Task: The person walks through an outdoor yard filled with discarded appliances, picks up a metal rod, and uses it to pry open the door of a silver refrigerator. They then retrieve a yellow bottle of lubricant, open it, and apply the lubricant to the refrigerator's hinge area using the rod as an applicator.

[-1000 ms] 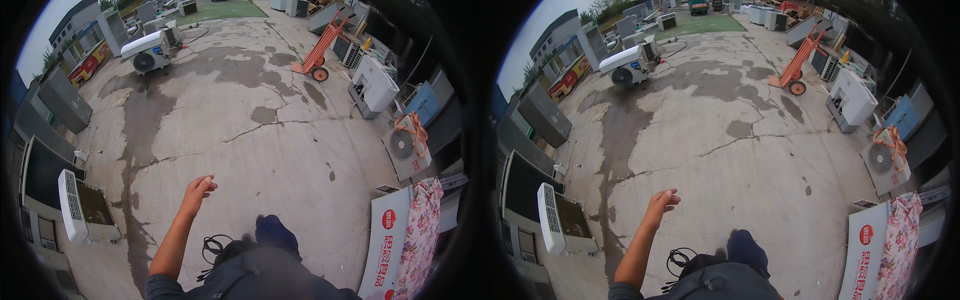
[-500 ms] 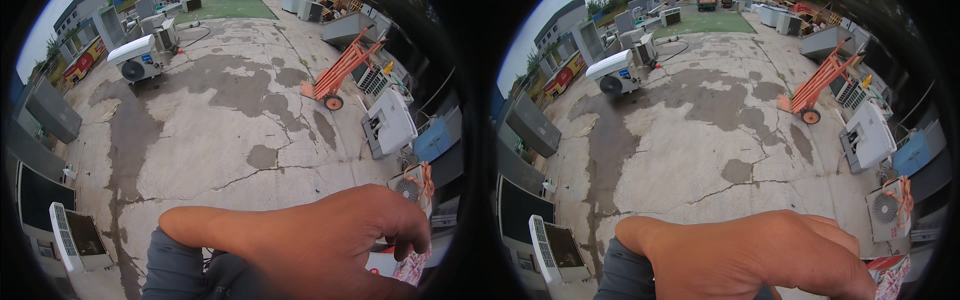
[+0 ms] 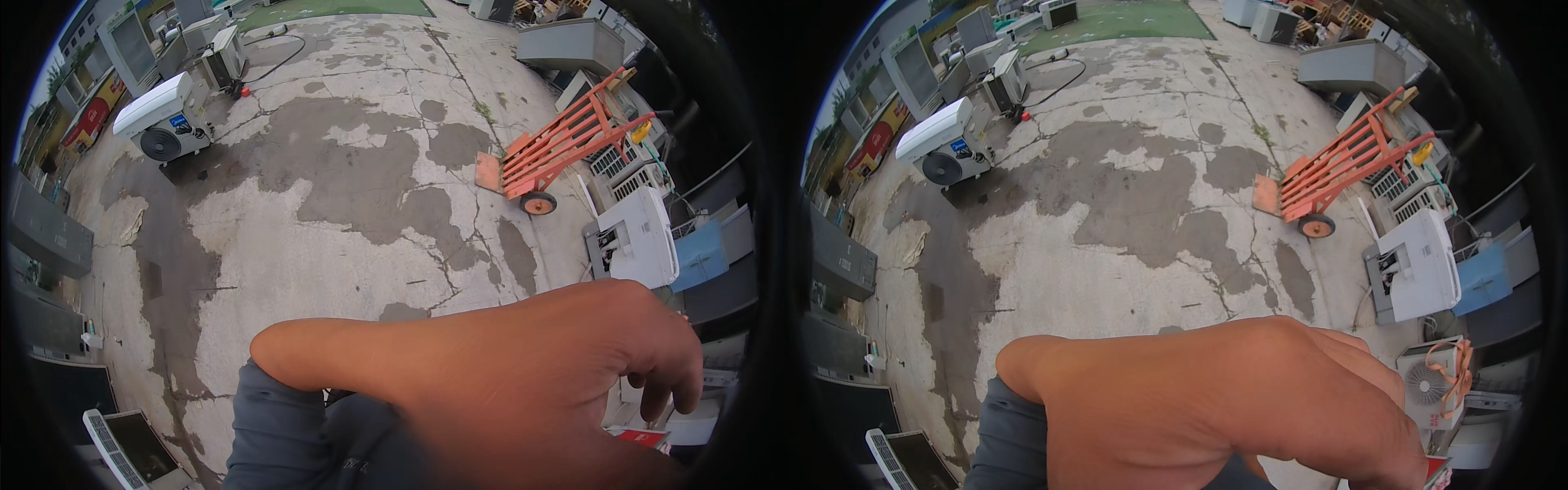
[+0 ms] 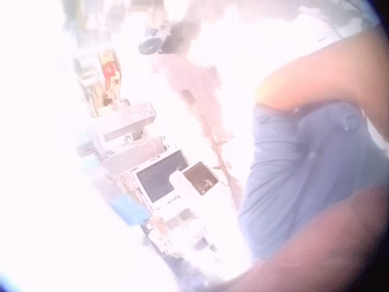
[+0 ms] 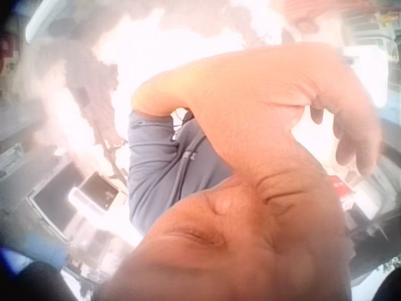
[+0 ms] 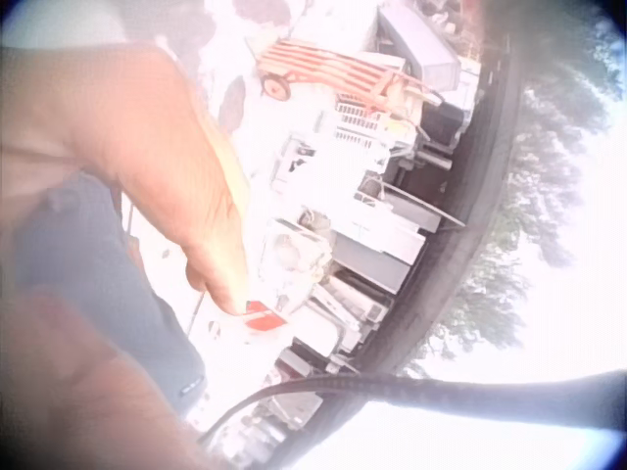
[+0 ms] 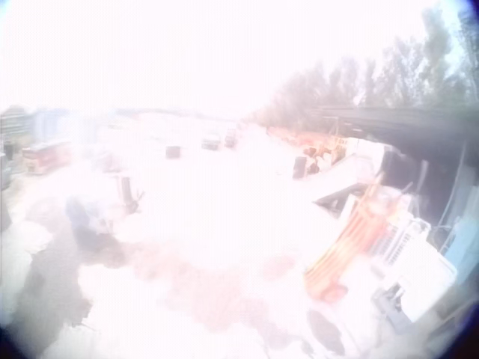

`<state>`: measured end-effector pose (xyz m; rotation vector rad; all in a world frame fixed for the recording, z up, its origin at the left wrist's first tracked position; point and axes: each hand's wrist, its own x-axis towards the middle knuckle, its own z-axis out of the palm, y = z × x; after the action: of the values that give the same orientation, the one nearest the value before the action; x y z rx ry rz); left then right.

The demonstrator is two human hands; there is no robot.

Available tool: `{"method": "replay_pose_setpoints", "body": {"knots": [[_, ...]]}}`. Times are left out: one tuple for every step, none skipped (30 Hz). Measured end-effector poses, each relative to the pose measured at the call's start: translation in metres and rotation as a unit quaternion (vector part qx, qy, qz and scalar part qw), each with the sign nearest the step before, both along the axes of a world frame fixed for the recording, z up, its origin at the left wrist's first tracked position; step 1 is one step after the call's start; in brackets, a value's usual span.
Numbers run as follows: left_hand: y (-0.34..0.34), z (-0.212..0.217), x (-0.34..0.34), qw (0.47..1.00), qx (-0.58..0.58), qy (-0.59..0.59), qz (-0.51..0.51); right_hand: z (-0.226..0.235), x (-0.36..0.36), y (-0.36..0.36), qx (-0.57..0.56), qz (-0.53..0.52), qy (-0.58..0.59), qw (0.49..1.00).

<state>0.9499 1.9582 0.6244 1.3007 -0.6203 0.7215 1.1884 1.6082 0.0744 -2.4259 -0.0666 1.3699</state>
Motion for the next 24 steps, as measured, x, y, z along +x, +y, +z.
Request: {"method": "replay_pose_setpoints", "body": {"knots": [[0.029, 0.0, 0.013, 1.0, 0.004, 0.005, -0.003, -0.001, 0.008, 0.024, -0.001, -0.007, 0.003, 1.0], [0.057, -0.001, 0.028, 1.0, 0.007, 0.008, -0.007, -0.003, 0.017, 0.049, -0.004, -0.013, 0.006, 1.0], [0.087, 0.0, 0.041, 1.0, 0.009, 0.012, -0.005, -0.004, 0.027, 0.077, -0.007, -0.016, 0.008, 1.0], [0.119, -0.005, 0.055, 1.0, 0.01, 0.012, -0.003, -0.009, 0.037, 0.104, -0.01, -0.017, 0.011, 1.0], [0.149, -0.006, 0.07, 1.0, 0.012, 0.013, -0.002, -0.013, 0.048, 0.132, -0.015, -0.018, 0.011, 1.0], [0.181, -0.01, 0.086, 1.0, 0.012, 0.015, -0.001, -0.018, 0.057, 0.16, -0.019, -0.021, 0.014, 1.0], [0.213, -0.019, 0.103, 1.0, 0.015, 0.016, -0.003, -0.028, 0.069, 0.19, -0.021, -0.023, 0.018, 0.999], [0.246, -0.023, 0.122, 1.0, 0.018, 0.018, -0.003, -0.034, 0.081, 0.22, -0.024, -0.024, 0.022, 0.999], [0.28, -0.027, 0.14, 1.0, 0.023, 0.018, 0.001, -0.04, 0.094, 0.249, -0.029, -0.022, 0.023, 0.999], [0.313, -0.03, 0.158, 0.999, 0.027, 0.019, 0.006, -0.047, 0.11, 0.278, -0.032, -0.016, 0.024, 0.999], [0.348, -0.026, 0.176, 0.999, 0.03, 0.021, 0.014, -0.046, 0.124, 0.305, -0.04, -0.009, 0.025, 0.999], [0.383, -0.022, 0.195, 0.999, 0.034, 0.022, 0.025, -0.045, 0.141, 0.334, -0.044, -0.002, 0.025, 0.999], [0.417, -0.015, 0.214, 0.998, 0.045, 0.027, 0.033, -0.041, 0.156, 0.364, -0.045, 0.005, 0.028, 0.999], [0.45, -0.01, 0.233, 0.997, 0.056, 0.035, 0.041, -0.036, 0.173, 0.392, -0.047, 0.009, 0.03, 0.998], [0.482, -0.005, 0.25, 0.996, 0.066, 0.039, 0.053, -0.03, 0.19, 0.42, -0.048, 0.011, 0.03, 0.998], [0.511, -0.003, 0.266, 0.994, 0.075, 0.042, 0.07, -0.022, 0.206, 0.447, -0.05, 0.01, 0.03, 0.998], [0.54, -0.003, 0.283, 0.989, 0.096, 0.05, 0.1, -0.015, 0.225, 0.476, -0.05, 0.009, 0.027, 0.998], [0.573, -0.006, 0.298, 0.977, 0.131, 0.068, 0.151, -0.006, 0.242, 0.504, -0.051, 0.003, 0.027, 0.998], [0.608, -0.018, 0.312, 0.947, 0.185, 0.122, 0.232, -0.002, 0.261, 0.534, -0.049, -0.008, 0.028, 0.998], [0.645, -0.039, 0.327, 0.932, 0.214, 0.133, 0.262, -0.002, 0.279, 0.562, -0.05, -0.019, 0.028, 0.998], [0.682, -0.067, 0.341, 0.905, 0.241, 0.181, 0.302, -0.006, 0.299, 0.591, -0.05, -0.035, 0.028, 0.998], [0.723, -0.103, 0.349, 0.874, 0.273, 0.217, 0.34, -0.011, 0.318, 0.618, -0.081, -0.02, 0.017, 0.996], [0.759, -0.142, 0.352, 0.843, 0.26, 0.316, 0.349, -0.02, 0.338, 0.648, -0.058, -0.078, 0.034, 0.995], [0.793, -0.182, 0.358, 0.823, 0.207, 0.404, 0.343, -0.031, 0.356, 0.679, -0.057, -0.114, 0.045, 0.991]]}}
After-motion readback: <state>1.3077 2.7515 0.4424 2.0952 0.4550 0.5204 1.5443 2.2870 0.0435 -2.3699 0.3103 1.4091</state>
